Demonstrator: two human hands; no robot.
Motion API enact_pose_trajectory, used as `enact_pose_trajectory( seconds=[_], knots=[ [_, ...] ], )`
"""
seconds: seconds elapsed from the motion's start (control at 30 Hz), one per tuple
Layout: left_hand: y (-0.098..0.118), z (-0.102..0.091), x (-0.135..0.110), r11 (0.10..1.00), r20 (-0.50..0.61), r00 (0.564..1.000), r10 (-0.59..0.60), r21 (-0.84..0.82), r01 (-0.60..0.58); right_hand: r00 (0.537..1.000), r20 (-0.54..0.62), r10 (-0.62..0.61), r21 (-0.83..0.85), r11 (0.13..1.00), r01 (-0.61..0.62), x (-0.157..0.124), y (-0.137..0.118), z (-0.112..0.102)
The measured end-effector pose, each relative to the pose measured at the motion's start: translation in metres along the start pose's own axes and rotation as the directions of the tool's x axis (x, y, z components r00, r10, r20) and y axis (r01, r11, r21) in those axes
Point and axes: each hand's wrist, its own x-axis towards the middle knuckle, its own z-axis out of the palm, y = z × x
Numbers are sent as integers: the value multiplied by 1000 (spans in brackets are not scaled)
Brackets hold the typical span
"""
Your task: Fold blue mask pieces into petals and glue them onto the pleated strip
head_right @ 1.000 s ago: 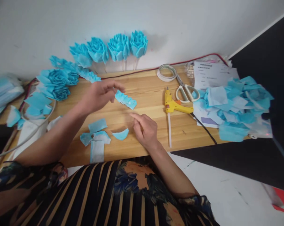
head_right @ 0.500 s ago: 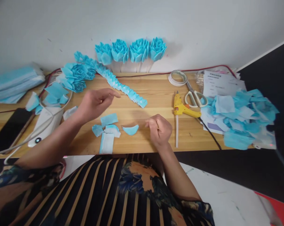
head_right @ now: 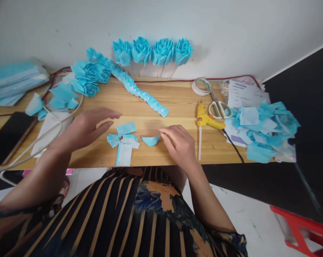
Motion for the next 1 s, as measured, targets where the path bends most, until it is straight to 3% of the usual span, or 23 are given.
enact_pose_trajectory(
  seconds=[0.2, 0.33, 0.5, 0.63, 0.8, 0.9, 1.0],
  knots=[
    [19, 1, -58, 1000, 124, 992, 15, -25, -12, 995, 95, -44, -7, 999, 45, 2, -8, 9],
    [29, 6, -84, 989, 273, 962, 12, -144, 28, 986, 145, -81, 14, 997, 80, 11, -14, 16],
    [36, 10, -97, 970, 248, 968, -31, -226, 89, 956, 245, -159, 44, 987, 153, 37, -26, 34],
    [42, 17, -96, 953, 221, 975, -39, -284, 103, 870, 449, -203, 52, 978, 201, 72, -40, 61],
    [51, 23, -90, 926, 240, 971, -12, -364, 102, 686, 705, -181, 6, 968, 250, 110, -56, 98],
    [52, 27, -87, 929, 224, 975, 4, -361, 79, 607, 772, -189, 16, 960, 278, 117, -60, 115],
    [52, 30, -84, 940, 212, 977, 24, -337, 51, 572, 797, -191, 36, 962, 271, 119, -63, 122]
  ],
)
